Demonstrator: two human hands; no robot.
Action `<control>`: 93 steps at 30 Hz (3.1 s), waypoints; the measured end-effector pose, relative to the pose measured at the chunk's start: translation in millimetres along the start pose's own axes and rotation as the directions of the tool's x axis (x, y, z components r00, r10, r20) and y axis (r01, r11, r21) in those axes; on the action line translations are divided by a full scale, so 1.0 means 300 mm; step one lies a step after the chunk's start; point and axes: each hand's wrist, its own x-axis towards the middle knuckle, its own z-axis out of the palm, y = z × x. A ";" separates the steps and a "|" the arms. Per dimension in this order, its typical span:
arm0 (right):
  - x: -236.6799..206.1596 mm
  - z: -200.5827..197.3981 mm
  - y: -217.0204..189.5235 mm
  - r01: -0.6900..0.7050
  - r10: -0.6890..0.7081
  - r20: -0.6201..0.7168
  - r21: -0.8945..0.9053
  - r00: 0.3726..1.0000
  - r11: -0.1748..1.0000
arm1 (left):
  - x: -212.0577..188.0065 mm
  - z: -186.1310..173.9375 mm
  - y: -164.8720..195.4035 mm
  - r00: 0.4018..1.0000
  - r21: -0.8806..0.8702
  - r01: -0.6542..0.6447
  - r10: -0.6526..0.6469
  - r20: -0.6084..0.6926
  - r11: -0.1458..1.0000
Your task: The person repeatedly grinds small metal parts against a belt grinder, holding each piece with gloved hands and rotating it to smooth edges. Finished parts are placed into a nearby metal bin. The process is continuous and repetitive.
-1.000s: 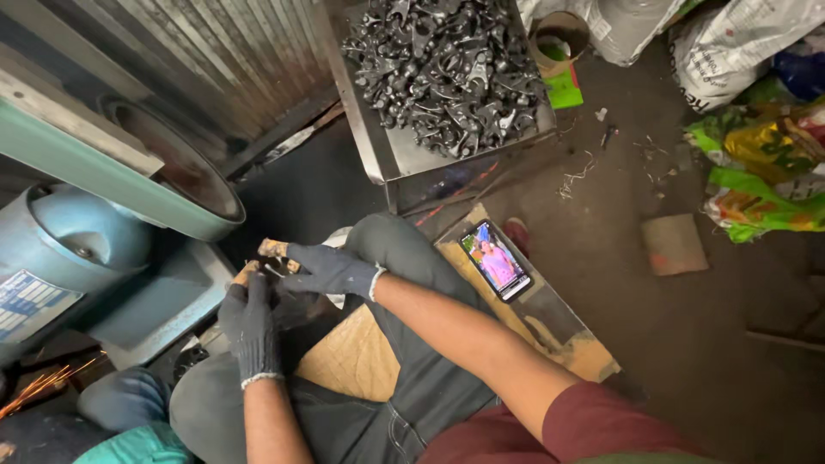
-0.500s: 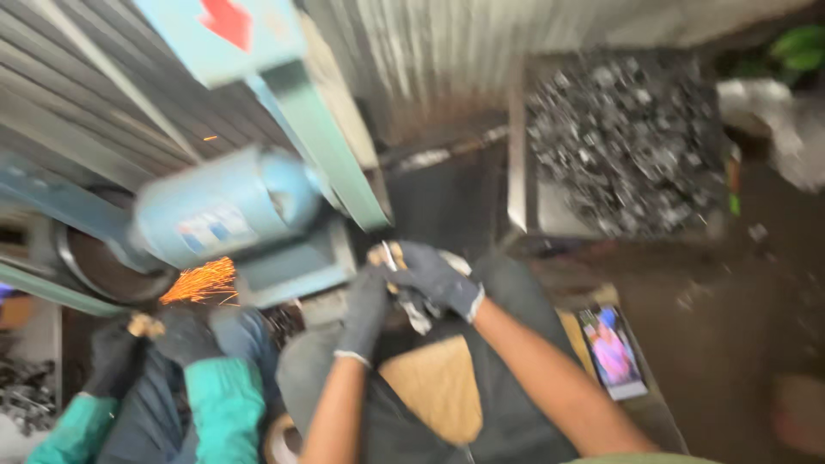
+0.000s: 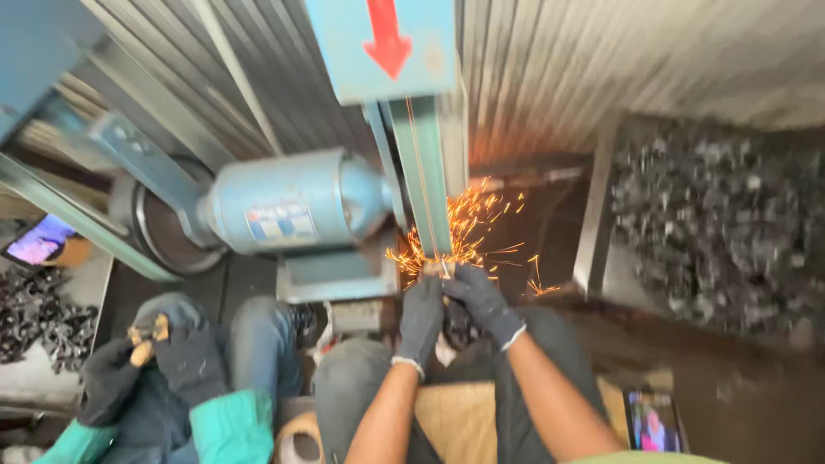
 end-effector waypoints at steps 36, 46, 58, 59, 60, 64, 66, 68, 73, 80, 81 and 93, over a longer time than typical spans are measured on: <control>0.065 -0.052 0.119 -0.122 0.122 -0.083 -0.001 0.989 0.992 | 0.017 0.031 -0.003 0.983 -0.243 0.174 -0.181 -0.009 0.954; -0.050 -0.070 0.065 0.148 -0.167 -0.061 -0.241 0.984 0.959 | -0.048 -0.024 0.076 1.000 -0.167 -0.013 0.015 0.011 0.986; -0.078 -0.048 0.039 0.135 -0.223 -0.447 -0.220 0.866 0.966 | -0.098 -0.062 0.240 0.986 0.103 0.049 -0.064 0.152 0.993; -0.048 -0.059 0.051 0.192 -0.263 -0.427 -0.203 0.865 0.960 | -0.085 -0.051 0.234 0.986 0.065 0.065 -0.074 0.150 0.996; -0.020 -0.073 0.061 0.247 -0.304 -0.404 -0.187 0.863 0.951 | -0.070 -0.040 0.229 0.986 0.024 0.082 -0.085 0.146 0.996; 0.108 -0.091 0.083 0.190 -0.165 -0.487 0.002 0.858 0.982 | -0.024 -0.011 0.217 0.970 -0.528 0.136 -0.004 0.244 0.838; 0.144 -0.077 0.067 0.095 -0.034 -0.576 0.076 0.817 0.993 | -0.014 -0.006 0.219 0.961 -0.613 0.102 0.082 0.265 0.784; 0.131 -0.057 0.042 0.280 -0.255 -0.509 -0.028 0.822 0.960 | -0.020 -0.007 0.226 0.962 -0.601 0.204 -0.046 0.268 0.773; -0.047 -0.121 -0.036 0.199 -0.408 -0.343 -0.507 0.846 0.839 | -0.071 -0.042 0.247 0.980 -0.151 0.040 -0.010 0.197 0.988; -0.267 -0.479 -0.109 -0.530 -0.403 -0.654 -0.755 0.640 0.386 | -0.143 -0.077 0.258 0.932 0.569 -0.104 -0.120 0.343 0.816; -0.306 -0.557 -0.109 -0.550 -0.567 -0.557 -0.809 0.607 0.206 | -0.141 -0.068 0.263 0.918 0.578 -0.129 -0.123 0.377 0.806; -0.389 -0.570 -0.222 -0.419 -0.616 -0.520 -0.851 0.592 0.317 | -0.137 -0.050 0.405 0.869 0.452 -0.119 -0.128 0.478 0.884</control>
